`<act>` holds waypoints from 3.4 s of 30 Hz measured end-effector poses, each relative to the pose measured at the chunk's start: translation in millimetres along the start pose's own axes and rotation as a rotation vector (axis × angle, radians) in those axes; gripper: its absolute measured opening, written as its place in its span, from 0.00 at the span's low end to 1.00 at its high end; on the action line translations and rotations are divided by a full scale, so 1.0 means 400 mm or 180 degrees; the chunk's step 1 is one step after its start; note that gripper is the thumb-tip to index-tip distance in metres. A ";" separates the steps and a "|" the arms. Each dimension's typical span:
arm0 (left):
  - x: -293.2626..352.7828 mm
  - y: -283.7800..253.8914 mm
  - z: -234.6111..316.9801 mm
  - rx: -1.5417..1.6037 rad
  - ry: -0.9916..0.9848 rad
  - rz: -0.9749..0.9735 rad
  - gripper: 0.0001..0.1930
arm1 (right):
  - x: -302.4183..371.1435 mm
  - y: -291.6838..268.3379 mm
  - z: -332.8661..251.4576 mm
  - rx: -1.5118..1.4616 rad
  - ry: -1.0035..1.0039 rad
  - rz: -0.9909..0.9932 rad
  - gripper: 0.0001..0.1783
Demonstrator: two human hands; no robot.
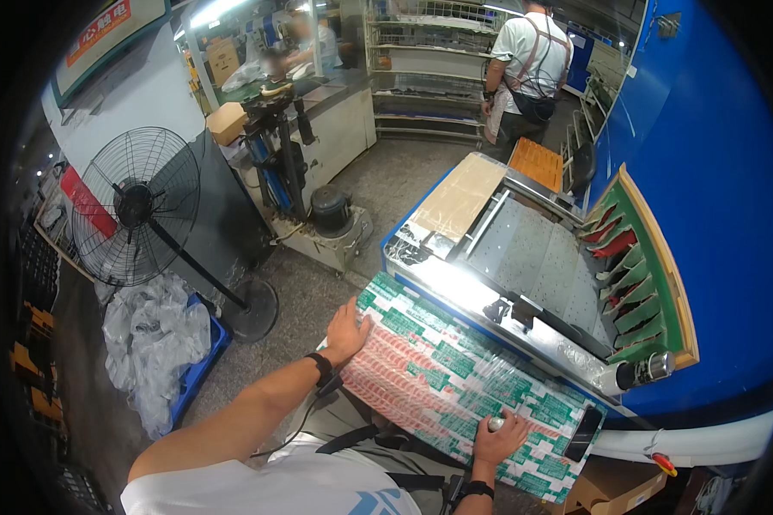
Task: The recorder is inspecting and adjusting shoe components at a quality control station or assembly area.
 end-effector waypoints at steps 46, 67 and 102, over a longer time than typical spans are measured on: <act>0.001 -0.015 0.012 -0.0145 0.0047 0.0179 0.38 | -0.006 -0.007 -0.003 -0.0105 0.0039 0.0019 0.25; 0.005 -0.011 0.017 -0.0202 0.0203 0.0292 0.37 | -0.009 -0.021 0.006 -0.0254 0.0295 0.0211 0.29; -0.011 0.005 -0.004 -0.0254 0.0221 0.0138 0.39 | -0.005 -0.027 0.008 -0.0050 0.0316 0.0281 0.30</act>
Point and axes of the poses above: each hand's wrist, its own x-axis away from the middle knuckle, its own y-axis out of the palm, z = x × y, the point moved 4 cm from there along -x, towards the middle knuckle, and after that the axes turned 7 degrees about -z, right-handed, at the moved point
